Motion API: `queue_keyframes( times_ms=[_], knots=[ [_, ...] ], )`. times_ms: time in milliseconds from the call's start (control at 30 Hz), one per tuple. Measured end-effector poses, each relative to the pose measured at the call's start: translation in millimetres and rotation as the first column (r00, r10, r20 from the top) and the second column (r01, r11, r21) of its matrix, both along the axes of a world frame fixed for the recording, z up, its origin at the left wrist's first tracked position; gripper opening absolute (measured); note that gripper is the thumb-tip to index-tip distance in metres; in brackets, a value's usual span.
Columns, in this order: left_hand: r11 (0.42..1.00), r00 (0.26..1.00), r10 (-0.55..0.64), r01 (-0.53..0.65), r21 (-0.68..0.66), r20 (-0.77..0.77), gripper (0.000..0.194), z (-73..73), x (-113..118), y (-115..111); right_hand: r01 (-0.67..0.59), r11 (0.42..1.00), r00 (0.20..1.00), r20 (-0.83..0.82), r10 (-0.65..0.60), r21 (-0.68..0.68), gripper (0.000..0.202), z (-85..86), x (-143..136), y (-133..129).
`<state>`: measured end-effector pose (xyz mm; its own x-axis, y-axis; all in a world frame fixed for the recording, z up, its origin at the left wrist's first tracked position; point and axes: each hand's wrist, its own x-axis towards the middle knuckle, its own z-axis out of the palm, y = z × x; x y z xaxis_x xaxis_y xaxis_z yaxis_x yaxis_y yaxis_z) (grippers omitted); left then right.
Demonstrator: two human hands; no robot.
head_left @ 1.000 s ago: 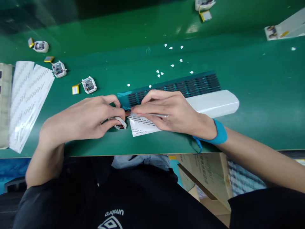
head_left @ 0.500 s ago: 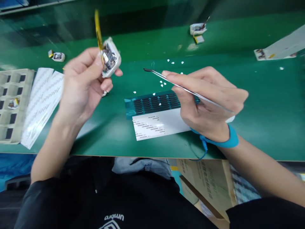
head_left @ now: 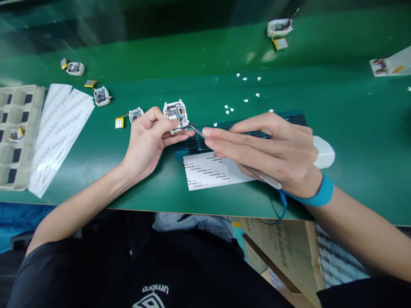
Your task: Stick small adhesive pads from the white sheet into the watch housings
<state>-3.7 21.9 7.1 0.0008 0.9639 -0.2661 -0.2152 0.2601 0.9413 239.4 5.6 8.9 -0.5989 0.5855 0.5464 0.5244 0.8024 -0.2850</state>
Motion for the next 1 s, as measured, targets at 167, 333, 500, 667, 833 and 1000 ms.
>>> queue_keyframes(
  times_ms=[167,333,500,667,833,1000],
  knots=[
    [1.0,1.0,-0.009,0.009,-0.018,-0.001,0.036,1.3,1,-1,0.037,0.982,0.999,0.012,-0.036,-0.185,0.033,2.4,-4,-1],
    [1.0,1.0,0.002,-0.002,0.002,-0.016,0.042,2.4,2,-3,-0.008,0.999,1.0,-0.005,0.008,-0.04,0.038,-5.3,-5,-2],
    [0.999,0.998,0.024,-0.023,0.025,-0.052,0.043,0.4,3,-6,-0.039,0.996,0.999,-0.008,0.04,0.084,0.043,-8.2,-5,-4],
    [0.998,0.997,0.018,-0.013,0.062,-0.07,0.033,-1.7,3,-9,-0.032,0.992,0.999,-0.023,0.035,0.12,0.04,-8.9,-11,-5],
    [0.994,0.995,0.043,-0.032,0.108,-0.095,0.034,-4.1,3,-10,-0.013,0.982,0.997,-0.073,0.028,0.189,0.038,-11.8,-18,-7],
    [0.997,0.995,0.031,-0.024,0.071,-0.1,0.036,-2.6,3,-9,0.008,0.986,0.998,-0.058,0.001,0.166,0.036,-13.9,-21,-6]
  ],
)
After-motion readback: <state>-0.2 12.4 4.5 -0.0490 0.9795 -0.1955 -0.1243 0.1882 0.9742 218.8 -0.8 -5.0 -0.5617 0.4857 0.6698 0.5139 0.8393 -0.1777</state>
